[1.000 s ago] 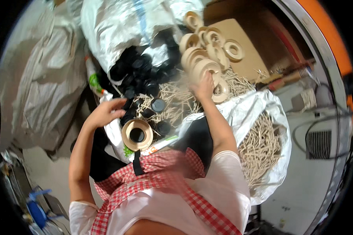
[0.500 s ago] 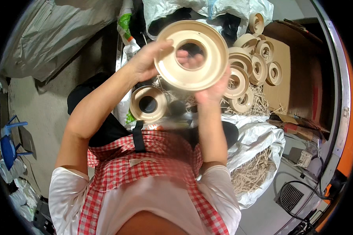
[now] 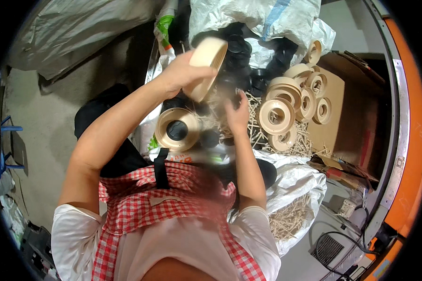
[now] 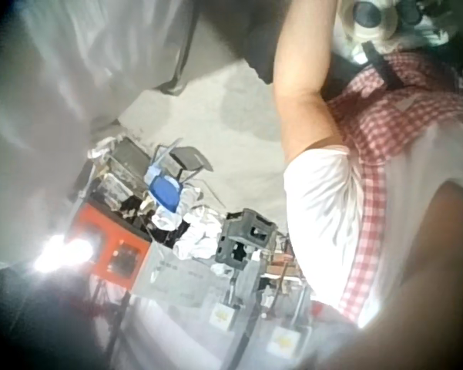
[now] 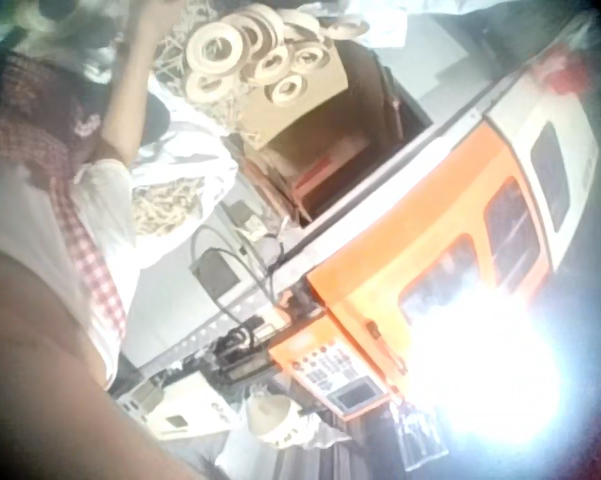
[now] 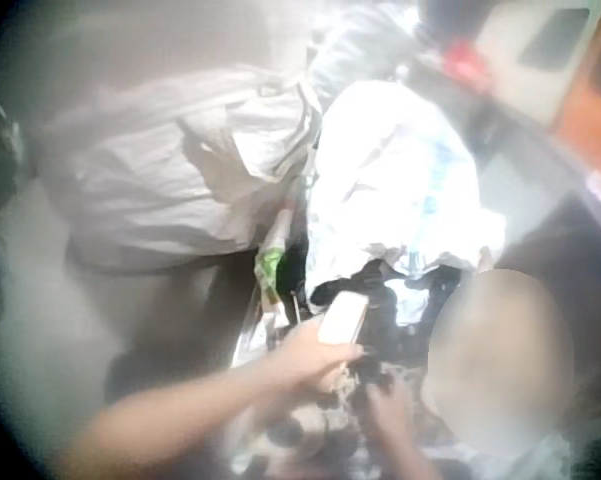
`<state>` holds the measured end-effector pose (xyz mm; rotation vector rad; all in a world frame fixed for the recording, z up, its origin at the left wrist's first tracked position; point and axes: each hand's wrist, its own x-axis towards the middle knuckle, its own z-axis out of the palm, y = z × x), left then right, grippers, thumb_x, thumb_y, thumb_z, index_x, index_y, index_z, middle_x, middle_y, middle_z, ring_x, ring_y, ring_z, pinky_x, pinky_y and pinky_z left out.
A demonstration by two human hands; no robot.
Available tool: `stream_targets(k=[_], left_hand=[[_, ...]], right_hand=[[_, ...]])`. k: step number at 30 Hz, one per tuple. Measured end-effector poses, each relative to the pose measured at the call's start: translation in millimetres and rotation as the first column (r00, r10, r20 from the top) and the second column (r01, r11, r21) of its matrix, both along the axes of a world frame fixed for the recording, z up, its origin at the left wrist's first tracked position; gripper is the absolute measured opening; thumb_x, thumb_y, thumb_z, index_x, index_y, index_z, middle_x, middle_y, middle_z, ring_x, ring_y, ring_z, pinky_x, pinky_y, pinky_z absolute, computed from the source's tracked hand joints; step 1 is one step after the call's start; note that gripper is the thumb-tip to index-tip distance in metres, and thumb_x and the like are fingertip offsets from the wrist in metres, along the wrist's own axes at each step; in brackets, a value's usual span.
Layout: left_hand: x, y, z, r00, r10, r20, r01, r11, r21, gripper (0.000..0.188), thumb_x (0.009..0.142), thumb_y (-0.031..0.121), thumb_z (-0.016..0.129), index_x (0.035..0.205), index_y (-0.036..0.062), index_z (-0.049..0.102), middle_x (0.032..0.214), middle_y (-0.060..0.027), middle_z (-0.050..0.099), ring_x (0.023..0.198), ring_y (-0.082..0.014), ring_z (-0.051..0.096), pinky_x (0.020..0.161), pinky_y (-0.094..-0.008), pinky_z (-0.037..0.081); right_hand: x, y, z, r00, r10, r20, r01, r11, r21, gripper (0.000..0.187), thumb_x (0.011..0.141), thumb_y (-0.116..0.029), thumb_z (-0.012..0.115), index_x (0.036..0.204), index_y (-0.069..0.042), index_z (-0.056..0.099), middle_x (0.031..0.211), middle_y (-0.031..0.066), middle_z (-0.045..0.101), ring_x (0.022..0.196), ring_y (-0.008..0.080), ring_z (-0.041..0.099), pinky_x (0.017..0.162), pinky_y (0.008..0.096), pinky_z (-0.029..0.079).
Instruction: The person sorts plastic rings and black plastic components by hand into different bags and boxes, then uses a wooden pole to stir items in a water tank.
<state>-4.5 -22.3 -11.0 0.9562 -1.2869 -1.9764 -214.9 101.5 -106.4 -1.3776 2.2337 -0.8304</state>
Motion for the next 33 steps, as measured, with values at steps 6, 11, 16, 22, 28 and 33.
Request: stream_targets(k=[6, 11, 16, 22, 28, 33], left_hand=[[-6, 23, -6, 0.946, -0.3, -0.122, 0.32, 0.922, 0.218, 0.043, 0.076, 0.016, 0.065, 0.115, 0.0013, 0.054, 0.105, -0.0082, 0.06, 0.091, -0.0138, 0.059, 0.075, -0.0279, 0.05], [-2, 17, 1, 0.874, -0.479, -0.08, 0.461, 0.764, 0.451, 0.043, 0.078, 0.02, 0.065, 0.115, 0.0008, 0.054, 0.102, -0.0078, 0.062, 0.092, -0.0146, 0.06, 0.075, -0.0287, 0.052], [-9, 30, -14, 0.918, -0.39, -0.067, 0.389, 0.921, -0.026, 0.049, 0.075, 0.021, 0.068, 0.118, 0.0029, 0.053, 0.102, -0.0064, 0.061, 0.088, -0.0119, 0.058, 0.077, -0.0248, 0.047], [-9, 27, -20, 0.907, -0.421, 0.018, 0.415, 0.9, 0.136, 0.047, 0.077, 0.022, 0.067, 0.117, 0.001, 0.054, 0.103, -0.0081, 0.061, 0.088, -0.014, 0.06, 0.076, -0.0273, 0.049], [-6, 23, -10, 0.893, -0.445, 0.06, 0.428, 0.884, 0.188, 0.051, 0.077, 0.023, 0.067, 0.121, 0.0031, 0.052, 0.102, -0.0072, 0.061, 0.086, -0.0127, 0.059, 0.073, -0.027, 0.05], [-11, 27, -18, 0.92, -0.383, 0.08, 0.386, 0.922, -0.026, 0.057, 0.075, 0.018, 0.067, 0.128, 0.0099, 0.049, 0.1, -0.0036, 0.061, 0.083, -0.0096, 0.057, 0.07, -0.025, 0.048]], right_hand=[[44, -1, 72, 0.903, 0.422, 0.086, -0.403, 0.899, -0.174, 0.054, 0.078, -0.016, 0.064, 0.125, -0.003, 0.042, 0.122, 0.0155, 0.046, 0.112, 0.0256, 0.047, 0.09, 0.0387, 0.043], [29, 1, 86, 0.474, 0.759, -0.447, -0.88, 0.417, -0.227, 0.055, 0.068, -0.01, 0.066, 0.119, -0.002, 0.047, 0.12, 0.0186, 0.045, 0.117, 0.0345, 0.042, 0.102, 0.0443, 0.031], [50, 9, 93, 0.731, 0.034, 0.682, -0.112, 0.991, 0.071, 0.053, 0.084, -0.016, 0.06, 0.128, -0.004, 0.034, 0.124, 0.0153, 0.044, 0.112, 0.0262, 0.048, 0.086, 0.0357, 0.046], [48, 8, 88, 0.888, 0.437, 0.142, -0.435, 0.899, -0.044, 0.057, 0.075, -0.009, 0.064, 0.125, -0.006, 0.037, 0.125, 0.0202, 0.041, 0.111, 0.0346, 0.047, 0.089, 0.0417, 0.044], [46, 15, 77, 0.847, 0.516, 0.129, -0.514, 0.856, -0.053, 0.065, 0.072, -0.005, 0.069, 0.125, -0.004, 0.032, 0.121, 0.0198, 0.043, 0.109, 0.0314, 0.051, 0.089, 0.0417, 0.045], [20, 4, 68, 0.476, -0.114, 0.872, -0.213, 0.947, 0.24, 0.069, 0.088, -0.034, 0.058, 0.134, -0.004, 0.016, 0.121, 0.0188, 0.043, 0.087, 0.0266, 0.063, 0.074, 0.0352, 0.056]])
